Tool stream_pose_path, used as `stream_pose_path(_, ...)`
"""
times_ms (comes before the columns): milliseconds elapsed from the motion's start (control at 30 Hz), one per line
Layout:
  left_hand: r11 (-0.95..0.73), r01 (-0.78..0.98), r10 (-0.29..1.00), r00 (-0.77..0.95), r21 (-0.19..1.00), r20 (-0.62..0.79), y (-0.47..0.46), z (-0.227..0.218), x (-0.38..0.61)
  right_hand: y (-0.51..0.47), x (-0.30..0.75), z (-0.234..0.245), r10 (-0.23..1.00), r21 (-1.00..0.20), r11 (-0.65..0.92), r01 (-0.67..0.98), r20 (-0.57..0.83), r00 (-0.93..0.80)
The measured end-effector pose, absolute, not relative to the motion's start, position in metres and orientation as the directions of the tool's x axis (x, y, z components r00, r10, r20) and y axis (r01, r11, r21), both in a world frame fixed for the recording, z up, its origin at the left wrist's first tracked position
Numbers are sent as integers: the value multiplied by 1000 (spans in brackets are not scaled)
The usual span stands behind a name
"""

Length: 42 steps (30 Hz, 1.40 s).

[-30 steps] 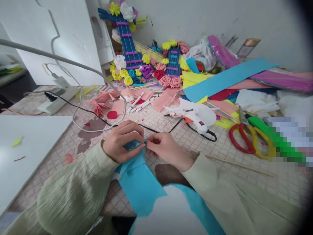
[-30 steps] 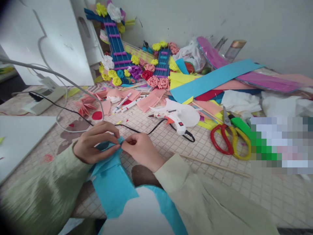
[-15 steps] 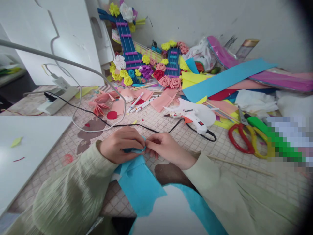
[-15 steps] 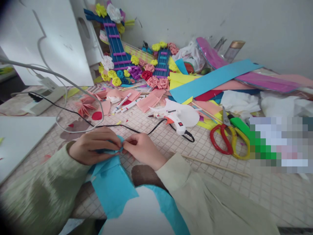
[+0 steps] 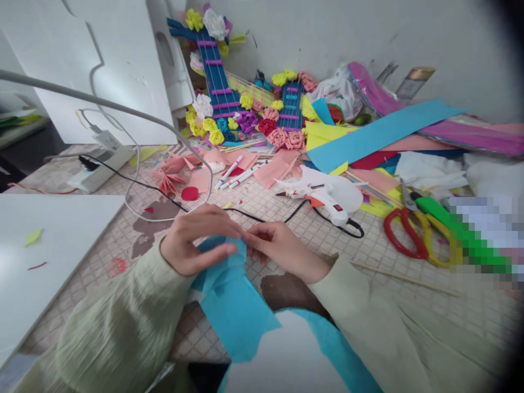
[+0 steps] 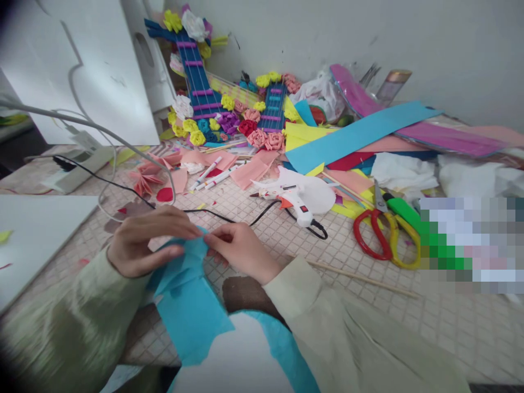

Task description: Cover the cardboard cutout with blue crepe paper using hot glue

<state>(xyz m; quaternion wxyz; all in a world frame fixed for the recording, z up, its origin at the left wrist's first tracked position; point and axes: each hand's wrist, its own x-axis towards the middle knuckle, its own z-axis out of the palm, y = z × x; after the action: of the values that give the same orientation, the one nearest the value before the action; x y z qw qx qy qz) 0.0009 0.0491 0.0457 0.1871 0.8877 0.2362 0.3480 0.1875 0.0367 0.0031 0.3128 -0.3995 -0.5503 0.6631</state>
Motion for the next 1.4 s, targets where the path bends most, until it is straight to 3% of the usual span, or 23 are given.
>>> stream_pose_path(133,-589,591,808,462,552,367,53,39,4,36,188,4,862,-984,-168,63,-178,-474)
stream_pose_path(267,-500,653,844,515,569,151,57,32,6,35,188,5,871,-986,-144,83,-166,-463)
stream_pose_path(500,-363,631,857,515,686,-20,59,34,5,30,188,8,820,-949,-278,150,-316,-478)
stream_pose_path(733,-243,536,864,499,808,-71,58,35,7,26,192,16,793,-937,-317,144,-346,-502)
stream_pose_path(1133,-175,512,874,474,841,-107,59,35,9,22,189,23,779,-928,-365,75,-348,-521)
stream_pose_path(1300,-165,450,868,489,878,-87,58,36,8,27,193,19,888,-970,-243,26,-233,-396)
stream_pose_path(1400,-186,400,854,517,897,-53,56,38,8,30,191,16,894,-958,-284,-47,-246,-375)
